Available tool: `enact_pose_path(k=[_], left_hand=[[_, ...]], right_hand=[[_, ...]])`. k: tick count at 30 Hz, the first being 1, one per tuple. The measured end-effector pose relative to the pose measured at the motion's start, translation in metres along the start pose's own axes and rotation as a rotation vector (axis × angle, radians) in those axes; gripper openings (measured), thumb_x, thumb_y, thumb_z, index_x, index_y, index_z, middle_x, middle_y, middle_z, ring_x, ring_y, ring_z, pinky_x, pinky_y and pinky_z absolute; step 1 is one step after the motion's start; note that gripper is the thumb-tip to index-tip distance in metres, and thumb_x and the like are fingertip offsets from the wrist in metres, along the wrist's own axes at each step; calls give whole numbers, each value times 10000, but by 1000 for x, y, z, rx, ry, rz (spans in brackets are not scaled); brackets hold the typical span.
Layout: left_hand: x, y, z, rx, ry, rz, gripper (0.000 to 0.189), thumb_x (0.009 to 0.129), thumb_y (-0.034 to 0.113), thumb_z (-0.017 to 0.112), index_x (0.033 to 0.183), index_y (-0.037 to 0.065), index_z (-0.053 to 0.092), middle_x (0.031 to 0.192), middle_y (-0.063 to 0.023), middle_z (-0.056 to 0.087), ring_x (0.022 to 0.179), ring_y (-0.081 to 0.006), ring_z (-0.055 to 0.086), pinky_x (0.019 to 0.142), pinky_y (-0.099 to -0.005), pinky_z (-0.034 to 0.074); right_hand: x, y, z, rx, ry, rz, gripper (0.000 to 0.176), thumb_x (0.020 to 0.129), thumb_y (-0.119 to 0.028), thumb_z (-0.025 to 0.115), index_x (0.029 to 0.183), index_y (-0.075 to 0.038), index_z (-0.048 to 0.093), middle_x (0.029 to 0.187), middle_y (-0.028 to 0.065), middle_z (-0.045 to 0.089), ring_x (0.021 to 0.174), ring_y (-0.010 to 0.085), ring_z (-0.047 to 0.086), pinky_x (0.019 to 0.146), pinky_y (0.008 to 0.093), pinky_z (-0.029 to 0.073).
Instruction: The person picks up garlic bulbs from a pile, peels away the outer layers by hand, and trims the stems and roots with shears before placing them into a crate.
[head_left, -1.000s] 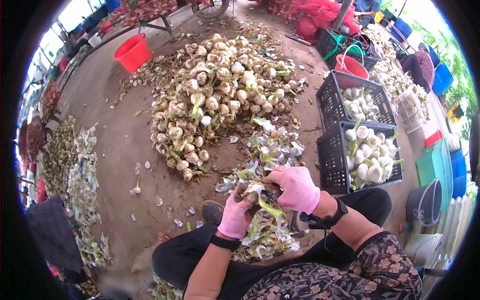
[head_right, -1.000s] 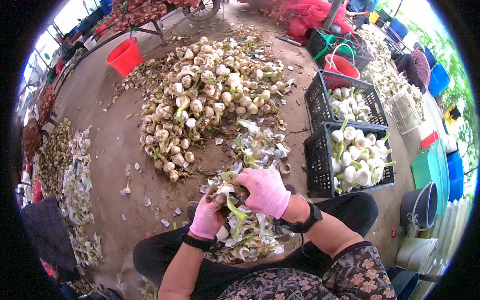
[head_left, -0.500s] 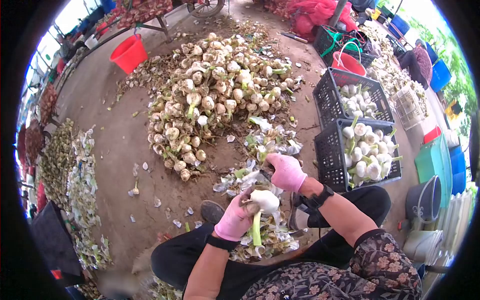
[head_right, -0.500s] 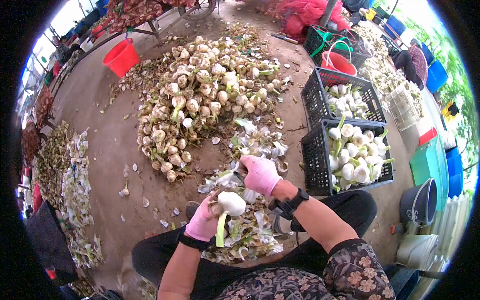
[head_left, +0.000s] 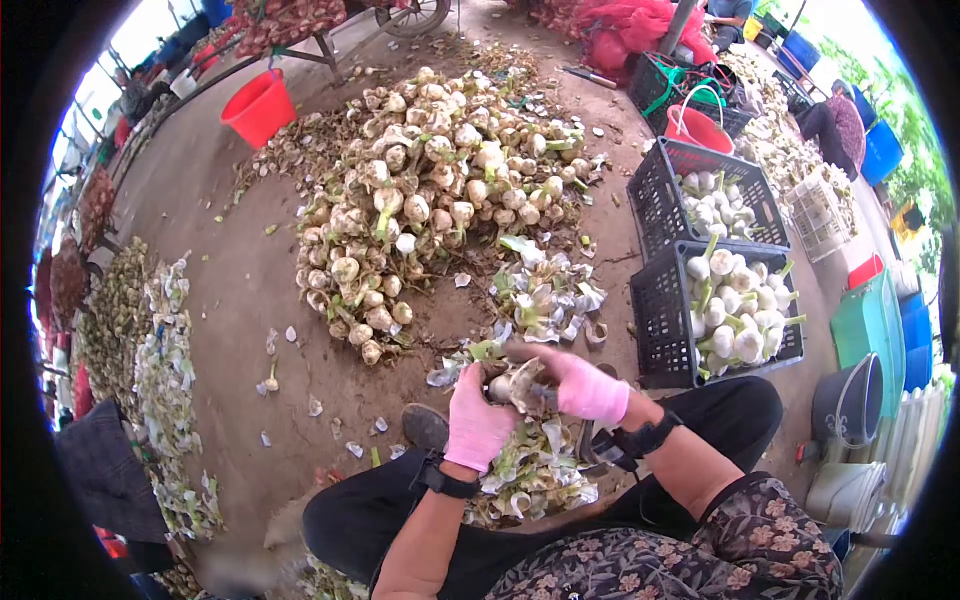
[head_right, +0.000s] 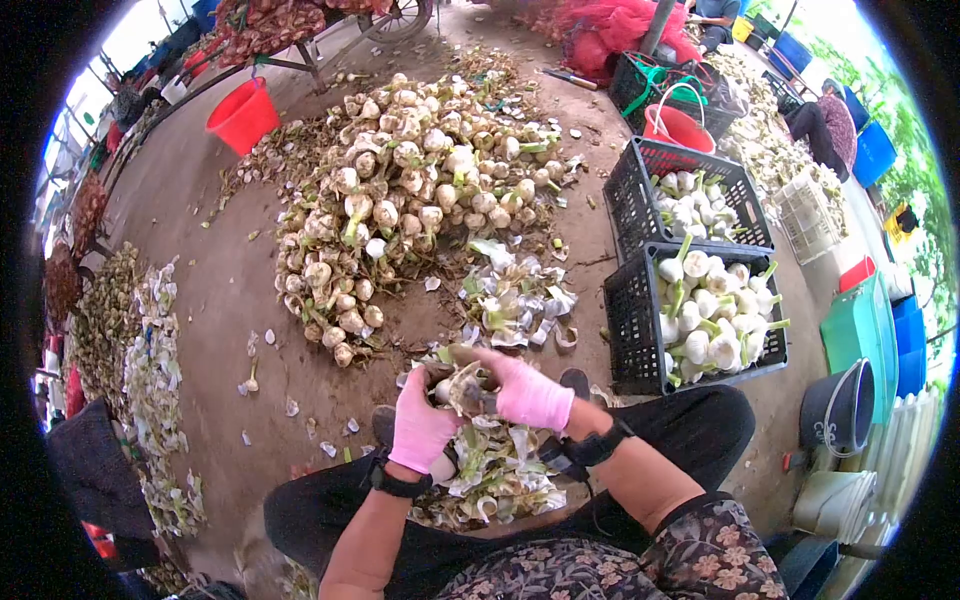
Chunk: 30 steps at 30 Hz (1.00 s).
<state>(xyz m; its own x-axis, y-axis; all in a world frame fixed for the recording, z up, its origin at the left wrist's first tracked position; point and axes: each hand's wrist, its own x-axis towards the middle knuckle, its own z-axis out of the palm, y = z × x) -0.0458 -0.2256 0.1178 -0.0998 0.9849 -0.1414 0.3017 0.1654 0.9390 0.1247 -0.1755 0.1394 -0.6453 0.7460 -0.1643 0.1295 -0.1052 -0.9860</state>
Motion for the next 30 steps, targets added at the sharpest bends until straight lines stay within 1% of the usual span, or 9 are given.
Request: enact_pose_path(k=[3, 8, 16, 20, 23, 24, 26, 28, 30], left_hand=[[-2, 2, 0, 168, 47, 81, 518, 555, 102, 785, 999, -26, 550, 988, -201, 581, 964, -380, 563, 843, -418, 459], [-1, 6, 0, 289, -25, 81, 494, 535, 129, 793, 950, -5, 562, 973, -192, 574, 944, -383, 561, 825, -427, 465], [-6, 4, 0, 411, -152, 163, 465, 543, 143, 784, 927, 6, 561, 941, -192, 573, 937, -386, 559, 818, -443, 467], [-11, 18, 1, 172, -212, 77, 456, 561, 80, 774, 961, 3, 568, 928, -168, 622, 903, -314, 620, 810, -374, 492], [-1, 21, -7, -4, -156, 37, 467, 569, 33, 763, 992, -3, 570, 918, -155, 652, 879, -261, 647, 799, -332, 498], [-8, 18, -7, 16, -123, 32, 475, 571, 13, 757, 1006, -6, 569, 915, -151, 663, 869, -238, 654, 794, -317, 498], [-3, 22, -5, -12, -113, 28, 465, 581, 38, 754, 1002, -13, 564, 918, -164, 659, 882, -280, 652, 792, -345, 495], [-4, 5, -1, 65, -92, 29, 472, 590, 63, 751, 1014, -9, 556, 919, -179, 650, 900, -332, 639, 793, -373, 490], [-3, 0, 3, 192, -67, 94, 526, 594, 83, 750, 1072, 9, 543, 921, -195, 632, 927, -366, 613, 798, -405, 479]], right_hand=[[-2, 10, 14, 49, 118, 40, 549, 766, -78, 720, 1284, -68, 538, 1163, 133, 605, 1104, 237, 577, 941, 322, 451], [-10, -6, 6, -624, 225, -78, 288, 743, -109, 655, 1024, -146, 703, 919, 100, 618, 887, 306, 613, 778, 348, 489], [-12, -9, -3, -888, 69, -72, 219, 707, -113, 631, 922, -74, 653, 841, 134, 636, 824, 345, 626, 726, 400, 503], [4, 43, -23, -961, 231, 250, 214, 701, -104, 593, 908, -68, 634, 839, 178, 652, 821, 363, 637, 731, 432, 510], [-4, 64, -46, -858, 330, 222, 220, 709, -48, 593, 912, -120, 638, 1022, 142, 615, 987, 346, 585, 826, 404, 486], [-9, 33, -38, -895, 379, 181, 374, 683, 3, 630, 1017, -166, 644, 1059, 133, 593, 1024, 347, 558, 881, 399, 468], [-13, 28, -35, -694, 416, 72, 507, 691, -18, 703, 1170, -157, 612, 1109, 132, 601, 1083, 311, 556, 954, 383, 446], [-15, 22, -29, -162, 198, 25, 559, 735, -98, 745, 1262, -109, 561, 1197, 133, 589, 1146, 281, 543, 1004, 353, 419], [-18, 7, -10, -195, 171, 13, 473, 815, -165, 714, 1248, -50, 563, 1188, 123, 607, 1112, 223, 570, 956, 356, 446]])
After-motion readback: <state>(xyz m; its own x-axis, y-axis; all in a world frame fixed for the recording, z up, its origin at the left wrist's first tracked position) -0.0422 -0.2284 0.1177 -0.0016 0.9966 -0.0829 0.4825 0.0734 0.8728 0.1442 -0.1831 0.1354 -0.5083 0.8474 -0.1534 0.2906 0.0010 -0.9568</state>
